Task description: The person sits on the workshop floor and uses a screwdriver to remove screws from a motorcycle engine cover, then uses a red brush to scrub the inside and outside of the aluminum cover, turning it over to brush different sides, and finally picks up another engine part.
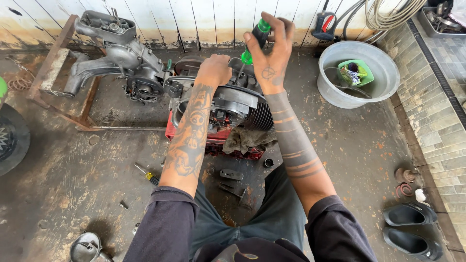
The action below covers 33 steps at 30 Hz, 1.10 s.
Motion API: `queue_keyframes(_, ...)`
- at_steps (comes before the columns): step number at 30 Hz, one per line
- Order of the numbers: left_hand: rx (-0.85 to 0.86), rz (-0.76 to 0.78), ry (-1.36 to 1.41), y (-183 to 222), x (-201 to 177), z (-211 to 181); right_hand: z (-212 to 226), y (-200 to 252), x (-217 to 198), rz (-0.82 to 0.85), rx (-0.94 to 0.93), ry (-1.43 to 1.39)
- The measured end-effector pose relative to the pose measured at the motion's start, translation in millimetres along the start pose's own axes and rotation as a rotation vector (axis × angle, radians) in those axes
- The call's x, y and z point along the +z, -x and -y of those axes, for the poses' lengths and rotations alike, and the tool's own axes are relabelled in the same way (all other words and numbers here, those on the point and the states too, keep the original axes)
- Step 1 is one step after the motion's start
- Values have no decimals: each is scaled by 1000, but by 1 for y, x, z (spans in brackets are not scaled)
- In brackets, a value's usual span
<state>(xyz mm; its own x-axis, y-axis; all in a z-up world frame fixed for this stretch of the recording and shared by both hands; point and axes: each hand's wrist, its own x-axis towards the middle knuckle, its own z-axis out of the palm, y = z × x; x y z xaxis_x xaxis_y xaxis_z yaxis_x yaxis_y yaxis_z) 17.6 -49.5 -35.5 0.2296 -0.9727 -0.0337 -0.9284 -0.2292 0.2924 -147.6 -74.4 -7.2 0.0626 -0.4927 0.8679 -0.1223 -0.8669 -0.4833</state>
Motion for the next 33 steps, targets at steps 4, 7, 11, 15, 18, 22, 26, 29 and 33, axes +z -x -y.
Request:
queue_keyframes(4, -4, -4, 27, -3, 5, 4, 0, -4, -6, 39, -80, -123)
queue_keyframes(7, 19, -40, 14, -11, 13, 9, 6, -2, -9, 128, -28, -301)
queue_keyframes(11, -6, -68, 11, -8, 13, 7, 7, 0, -4, 68, -19, -69)
queue_keyframes(15, -27, -63, 12, -6, 12, 6, -17, 1, -5, 146, -78, -216)
queue_keyframes(18, -29, -102, 61, -6, 12, 7, -17, 0, -7, 191, -24, -326)
queue_keyframes(22, -8, -164, 74, -2, 15, 7, -8, -3, -1, 153, -18, -202)
queue_keyframes(26, -10, -198, 74, -8, 18, 10, -10, -5, -8, 138, -77, -213)
queue_keyframes(29, 0, -197, 91, -8, 18, 11, -3, -8, -12, 208, -95, -266)
queue_keyframes(33, -30, -139, 112, -1, 4, 7, -7, -16, -4, 110, -62, -127)
